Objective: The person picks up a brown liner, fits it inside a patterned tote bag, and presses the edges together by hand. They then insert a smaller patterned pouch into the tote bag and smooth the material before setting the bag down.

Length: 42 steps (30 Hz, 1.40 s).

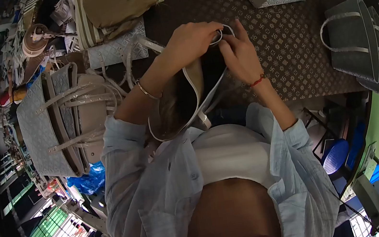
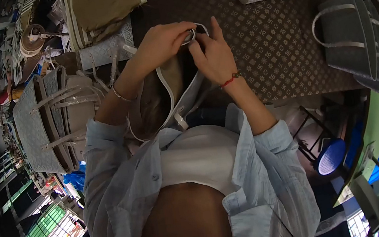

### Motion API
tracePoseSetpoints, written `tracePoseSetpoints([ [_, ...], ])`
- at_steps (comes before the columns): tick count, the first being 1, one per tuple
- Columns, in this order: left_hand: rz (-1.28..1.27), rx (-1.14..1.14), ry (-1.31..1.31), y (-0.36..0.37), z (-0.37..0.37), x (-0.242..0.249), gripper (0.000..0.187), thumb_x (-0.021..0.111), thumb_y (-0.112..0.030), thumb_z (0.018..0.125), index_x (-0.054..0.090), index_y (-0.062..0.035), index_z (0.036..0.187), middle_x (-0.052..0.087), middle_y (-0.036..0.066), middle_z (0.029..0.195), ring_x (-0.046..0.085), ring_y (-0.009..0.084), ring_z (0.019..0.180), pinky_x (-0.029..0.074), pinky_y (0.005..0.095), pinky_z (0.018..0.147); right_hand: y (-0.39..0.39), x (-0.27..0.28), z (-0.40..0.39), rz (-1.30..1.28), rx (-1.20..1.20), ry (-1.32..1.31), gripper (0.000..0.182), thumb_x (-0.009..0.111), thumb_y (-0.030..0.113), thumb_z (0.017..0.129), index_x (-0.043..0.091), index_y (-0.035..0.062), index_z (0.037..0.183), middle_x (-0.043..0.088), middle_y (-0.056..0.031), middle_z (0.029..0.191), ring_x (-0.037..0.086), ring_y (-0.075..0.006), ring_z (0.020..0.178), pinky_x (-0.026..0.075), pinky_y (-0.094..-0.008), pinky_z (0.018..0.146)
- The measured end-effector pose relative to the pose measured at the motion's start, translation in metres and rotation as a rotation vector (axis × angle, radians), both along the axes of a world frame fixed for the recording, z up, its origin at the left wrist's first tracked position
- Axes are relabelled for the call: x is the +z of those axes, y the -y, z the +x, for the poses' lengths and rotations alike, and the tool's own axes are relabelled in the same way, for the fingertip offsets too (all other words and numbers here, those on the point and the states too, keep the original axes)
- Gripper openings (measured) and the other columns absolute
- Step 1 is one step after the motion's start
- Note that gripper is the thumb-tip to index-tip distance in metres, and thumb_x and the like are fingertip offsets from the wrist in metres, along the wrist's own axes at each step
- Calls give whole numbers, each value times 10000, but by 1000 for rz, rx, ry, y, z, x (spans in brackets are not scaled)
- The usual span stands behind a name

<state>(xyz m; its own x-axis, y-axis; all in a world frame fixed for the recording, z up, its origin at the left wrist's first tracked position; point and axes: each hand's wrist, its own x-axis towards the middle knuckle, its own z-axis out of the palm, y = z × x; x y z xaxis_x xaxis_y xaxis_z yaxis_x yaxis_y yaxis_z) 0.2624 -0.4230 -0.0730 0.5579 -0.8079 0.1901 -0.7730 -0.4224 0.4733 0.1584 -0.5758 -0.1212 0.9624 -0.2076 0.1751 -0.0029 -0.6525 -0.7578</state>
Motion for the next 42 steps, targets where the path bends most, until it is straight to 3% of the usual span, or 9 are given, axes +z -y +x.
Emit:
tracePoseSetpoints([
  [5, -27, -45, -167, -14, 7, -1, 172, 663, -112, 912, 647, -66, 1077, 723, 121, 965, 704, 337, 833, 555, 412, 712, -7, 12, -4, 4, -45, -30, 302, 649, 213, 891, 721, 37, 1125, 356, -395, 1488, 594, -461, 1208, 562, -459, 900],
  [13, -147, -2, -29, -20, -2, -8, 107, 675, -164, 909, 667, -71, 960, 679, 88, 897, 683, 320, 781, 554, 401, 684, -3, 11, -5, -70, -64, 79, 297, 688, 128, 878, 713, 15, 1151, 414, -296, 1514, 723, -341, 895, 576, -406, 808],
  [17, -234, 94, -25, -19, -6, -10, 170, 713, -228, 902, 714, -61, 931, 624, 73, 1084, 670, 270, 813, 549, 385, 712, 2, 14, -3, 26, -81, 70, 246, 681, 99, 890, 710, 10, 1118, 445, -257, 1505, 716, -341, 955, 579, -394, 797],
  [21, -300, 150, 23, -12, -18, -7, 207, 733, -263, 893, 725, -57, 918, 598, 73, 1178, 664, 257, 878, 545, 393, 770, 17, 12, 7, -205, 39, 190, 136, 654, 71, 924, 701, -3, 1028, 510, -184, 1462, 699, -339, 1021, 575, -406, 803],
  [23, -44, 126, 397, -12, -27, 15, 227, 747, -280, 880, 721, -56, 904, 599, 88, 1218, 657, 272, 948, 538, 403, 821, 23, 17, 10, -276, 109, 209, 119, 644, 72, 934, 696, -7, 1007, 530, -160, 1445, 691, -339, 1042, 573, -409, 811],
  [24, -42, 134, 392, -13, -27, 8, 227, 747, -280, 880, 721, -56, 904, 599, 88, 1218, 657, 272, 948, 538, 403, 821, 25, 22, 13, -294, 155, 150, 118, 640, 94, 929, 705, 17, 993, 546, -123, 1426, 691, -332, 1019, 578, -419, 802],
  [30, -167, 180, 103, -12, -25, -15, 158, 726, -183, 895, 674, -39, 936, 656, 98, 1182, 687, 267, 844, 550, 332, 722, 34, 22, 28, -255, 228, 67, 154, 630, 134, 924, 724, 40, 1003, 609, -85, 1341, 696, -328, 972, 577, -428, 795],
  [32, -107, 268, -49, -8, -22, -14, 184, 704, -213, 891, 648, -37, 881, 668, 116, 983, 699, 323, 851, 581, 434, 728, 35, 21, 32, -215, 244, 63, 159, 633, 135, 919, 728, 38, 1002, 624, -90, 1321, 699, -331, 957, 576, -427, 796],
  [42, -72, 329, -3, -3, -17, -16, 175, 700, -215, 890, 634, -56, 860, 664, 75, 846, 694, 319, 732, 570, 428, 629, 39, 13, 36, -306, 240, 104, 170, 720, 134, 872, 726, 15, 992, 670, -122, 1256, 723, -281, 872, 578, -376, 746],
])
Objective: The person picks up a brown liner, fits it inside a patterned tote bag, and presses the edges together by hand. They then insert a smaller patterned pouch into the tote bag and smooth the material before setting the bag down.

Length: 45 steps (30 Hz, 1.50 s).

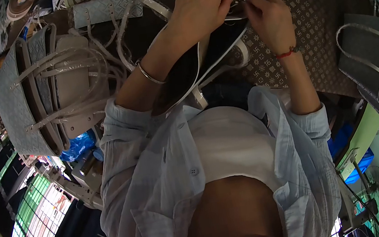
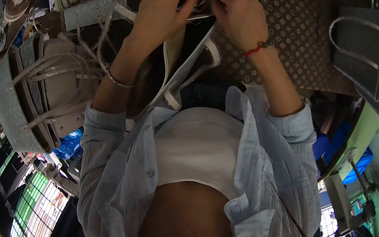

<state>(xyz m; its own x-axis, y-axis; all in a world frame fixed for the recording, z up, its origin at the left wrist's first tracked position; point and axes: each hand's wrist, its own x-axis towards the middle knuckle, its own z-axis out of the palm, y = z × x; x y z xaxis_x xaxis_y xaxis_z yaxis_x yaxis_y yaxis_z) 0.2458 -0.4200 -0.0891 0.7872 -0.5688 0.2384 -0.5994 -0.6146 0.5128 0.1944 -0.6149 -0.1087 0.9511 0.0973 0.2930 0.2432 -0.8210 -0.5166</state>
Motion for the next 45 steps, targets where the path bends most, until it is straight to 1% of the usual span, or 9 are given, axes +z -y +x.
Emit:
tracePoseSetpoints([
  [1, -20, 1, 31, 0, 1, -1, 174, 699, -217, 892, 633, -60, 856, 663, 71, 839, 692, 316, 726, 568, 422, 624, -1, -4, -1, 36, -24, 96, 122, 743, 97, 856, 730, 7, 938, 662, -120, 1300, 732, -260, 809, 577, -350, 709],
  [4, -27, 1, 50, -1, -1, -2, 182, 704, -233, 896, 641, -65, 866, 661, 65, 850, 689, 308, 716, 566, 410, 621, -8, -5, -9, 139, -112, 132, 139, 779, 103, 838, 727, 13, 930, 676, -110, 1289, 743, -215, 805, 586, -317, 687],
  [8, -15, -10, 47, -1, 2, -4, 192, 711, -248, 896, 651, -66, 880, 661, 64, 871, 688, 302, 713, 568, 402, 622, -7, 7, -5, 246, -122, 115, 125, 768, 98, 852, 718, 12, 927, 674, -108, 1297, 748, -209, 827, 590, -307, 686],
  [10, -20, -16, 48, -1, 4, -5, 192, 713, -248, 895, 651, -66, 882, 661, 64, 874, 689, 301, 712, 568, 401, 623, -5, 9, -3, 280, -86, 34, 107, 754, 79, 864, 702, 16, 934, 702, -100, 1242, 750, -215, 846, 591, -314, 718],
  [14, -22, -27, 41, -1, 2, -3, 192, 716, -247, 893, 653, -65, 885, 663, 65, 881, 689, 299, 712, 568, 399, 623, -1, 6, 1, 223, -6, 139, 97, 736, 75, 881, 686, 22, 945, 737, -84, 1149, 750, -220, 862, 585, -316, 749],
  [16, -22, -32, 33, -2, 2, -2, 192, 717, -246, 893, 654, -65, 887, 663, 65, 885, 689, 298, 711, 568, 398, 623, -3, 14, 1, 246, -31, -23, 86, 721, 77, 893, 674, 26, 944, 757, -74, 1067, 748, -223, 884, 578, -314, 768],
  [26, -40, -27, 24, 0, -1, 0, 193, 724, -244, 889, 657, -64, 895, 666, 66, 901, 690, 294, 710, 569, 393, 624, -1, 15, 4, 234, 1, 4, 83, 702, 93, 911, 658, 30, 944, 757, -66, 1027, 744, -222, 847, 575, -318, 740],
  [34, -57, -33, 21, 2, -3, 2, 193, 730, -242, 885, 660, -62, 901, 669, 67, 915, 691, 290, 709, 570, 389, 625, 11, 1, 12, 85, 55, 62, 108, 724, 121, 897, 650, 53, 935, 746, -54, 914, 727, -233, 779, 560, -338, 660],
  [45, -83, -48, 19, 3, -7, 5, 196, 738, -240, 881, 664, -61, 910, 672, 68, 933, 692, 285, 707, 571, 383, 626, 14, 9, 14, 85, 127, 80, 112, 711, 102, 889, 615, 49, 909, 747, -58, 933, 722, -250, 783, 555, -336, 658],
])
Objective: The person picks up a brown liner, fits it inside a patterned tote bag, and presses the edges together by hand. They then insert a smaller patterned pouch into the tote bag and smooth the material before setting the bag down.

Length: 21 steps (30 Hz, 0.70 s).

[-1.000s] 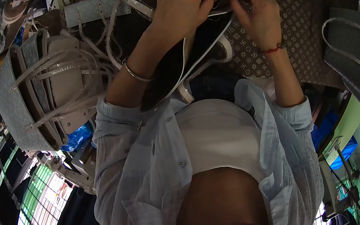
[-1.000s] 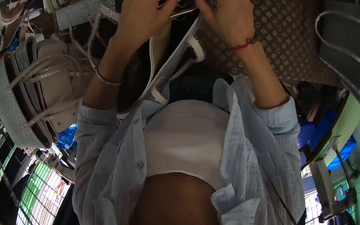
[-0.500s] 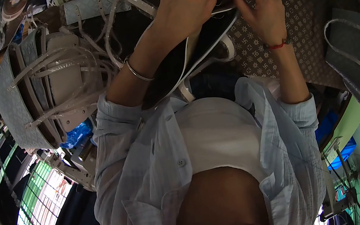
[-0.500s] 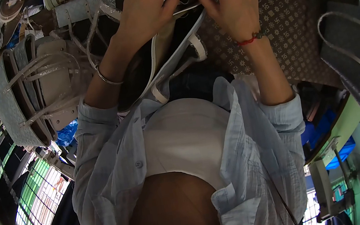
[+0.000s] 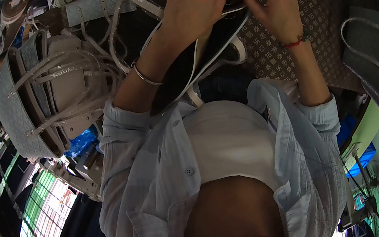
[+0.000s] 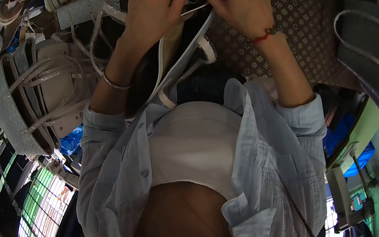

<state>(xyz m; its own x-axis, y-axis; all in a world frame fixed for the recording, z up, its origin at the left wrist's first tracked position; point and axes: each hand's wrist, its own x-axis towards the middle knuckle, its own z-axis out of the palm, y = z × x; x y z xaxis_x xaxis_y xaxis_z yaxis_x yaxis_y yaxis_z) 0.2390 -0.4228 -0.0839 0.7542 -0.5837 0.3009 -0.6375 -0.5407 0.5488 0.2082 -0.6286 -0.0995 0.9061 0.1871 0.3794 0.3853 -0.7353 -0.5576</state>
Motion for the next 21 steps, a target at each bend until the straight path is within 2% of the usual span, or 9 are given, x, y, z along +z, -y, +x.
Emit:
tracePoseSetpoints([
  [2, -3, -3, 0, 1, -1, 1, 196, 740, -239, 880, 665, -61, 912, 673, 68, 936, 692, 284, 707, 571, 382, 626, 1, -1, 0, 5, 7, -11, 109, 707, 100, 890, 614, 45, 910, 748, -61, 935, 723, -251, 784, 556, -337, 661],
  [5, -9, -5, 4, 3, -1, 0, 197, 742, -238, 879, 666, -60, 914, 673, 69, 941, 692, 282, 706, 571, 381, 626, 5, 3, 2, 152, 25, -127, 116, 713, 108, 886, 628, 38, 924, 744, -68, 940, 719, -257, 778, 555, -343, 664],
  [8, -15, -6, 5, 3, -3, 2, 198, 744, -238, 878, 667, -60, 917, 674, 69, 946, 693, 281, 706, 571, 379, 626, 7, 13, 5, 173, 118, -159, 129, 715, 117, 891, 671, 37, 982, 738, -71, 1021, 721, -237, 804, 557, -330, 682],
  [19, -38, -4, 28, -6, -3, 6, 201, 752, -235, 873, 671, -58, 926, 678, 70, 965, 694, 276, 704, 572, 374, 627, 20, 4, 22, -247, 205, -184, 197, 699, 125, 915, 689, 53, 1098, 719, -81, 1065, 716, -225, 808, 568, -316, 723],
  [21, -42, 2, 36, -8, -5, 6, 202, 753, -235, 873, 672, -58, 926, 678, 71, 966, 694, 276, 704, 572, 373, 628, 22, 2, 23, -258, 221, -196, 221, 688, 132, 933, 683, 52, 1140, 714, -80, 1065, 709, -205, 832, 570, -310, 753],
])
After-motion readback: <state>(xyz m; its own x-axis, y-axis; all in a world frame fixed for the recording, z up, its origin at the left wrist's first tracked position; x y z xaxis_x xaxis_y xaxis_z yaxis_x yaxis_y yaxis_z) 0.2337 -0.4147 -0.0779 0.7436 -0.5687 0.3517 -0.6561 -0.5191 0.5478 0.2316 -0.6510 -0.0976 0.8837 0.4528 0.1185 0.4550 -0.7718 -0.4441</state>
